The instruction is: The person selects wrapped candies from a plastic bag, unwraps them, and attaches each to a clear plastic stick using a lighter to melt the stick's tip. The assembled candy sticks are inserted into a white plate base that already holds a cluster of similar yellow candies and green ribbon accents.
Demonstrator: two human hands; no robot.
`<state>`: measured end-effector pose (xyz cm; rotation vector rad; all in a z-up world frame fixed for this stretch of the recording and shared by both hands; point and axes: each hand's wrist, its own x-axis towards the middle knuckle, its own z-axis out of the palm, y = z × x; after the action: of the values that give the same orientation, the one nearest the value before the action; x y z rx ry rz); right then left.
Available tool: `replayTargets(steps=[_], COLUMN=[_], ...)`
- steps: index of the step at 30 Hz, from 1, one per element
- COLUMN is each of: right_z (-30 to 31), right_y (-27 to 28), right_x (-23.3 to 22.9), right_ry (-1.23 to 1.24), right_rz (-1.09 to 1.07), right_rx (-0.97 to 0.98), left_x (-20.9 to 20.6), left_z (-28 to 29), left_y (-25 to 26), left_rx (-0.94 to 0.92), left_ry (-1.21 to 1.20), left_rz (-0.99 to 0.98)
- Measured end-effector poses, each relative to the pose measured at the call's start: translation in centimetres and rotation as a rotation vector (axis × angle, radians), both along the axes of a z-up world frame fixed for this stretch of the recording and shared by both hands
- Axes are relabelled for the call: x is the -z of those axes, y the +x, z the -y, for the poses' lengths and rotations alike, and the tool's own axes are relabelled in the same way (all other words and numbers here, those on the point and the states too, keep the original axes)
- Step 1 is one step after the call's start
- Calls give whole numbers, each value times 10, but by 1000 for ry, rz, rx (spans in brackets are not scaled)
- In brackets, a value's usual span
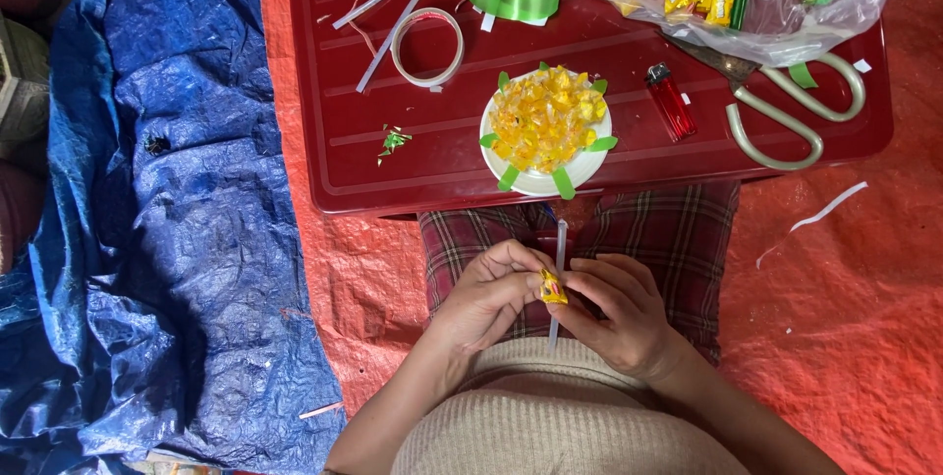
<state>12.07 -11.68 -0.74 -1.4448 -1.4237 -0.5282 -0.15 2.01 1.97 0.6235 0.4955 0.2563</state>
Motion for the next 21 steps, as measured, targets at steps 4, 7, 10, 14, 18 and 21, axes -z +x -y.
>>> replayTargets(steps=[4, 7, 10, 14, 18, 21], right_z=[4, 9, 0, -11, -5, 5], right_y=[6, 3, 7, 11, 14, 26], right_x=[16, 10, -7, -18, -11, 8], right_ry=[-2, -306, -349, -297, -341, -519], right_rz=[-2, -238, -279, -177, -144, -550], right_rx=[-15, -26, -12, -64, -93, 1], left_x=[5, -10, -10, -12, -25, -32], left_z=[-3, -12, -16, -23, -30, -30], left_y=[0, 1, 2, 2, 4, 8], left_rx=[-13, 98, 76, 104, 131, 131], left_ry=[82, 174, 212, 283, 363, 327], left_rz=[-6, 11, -6, -25, -62, -72])
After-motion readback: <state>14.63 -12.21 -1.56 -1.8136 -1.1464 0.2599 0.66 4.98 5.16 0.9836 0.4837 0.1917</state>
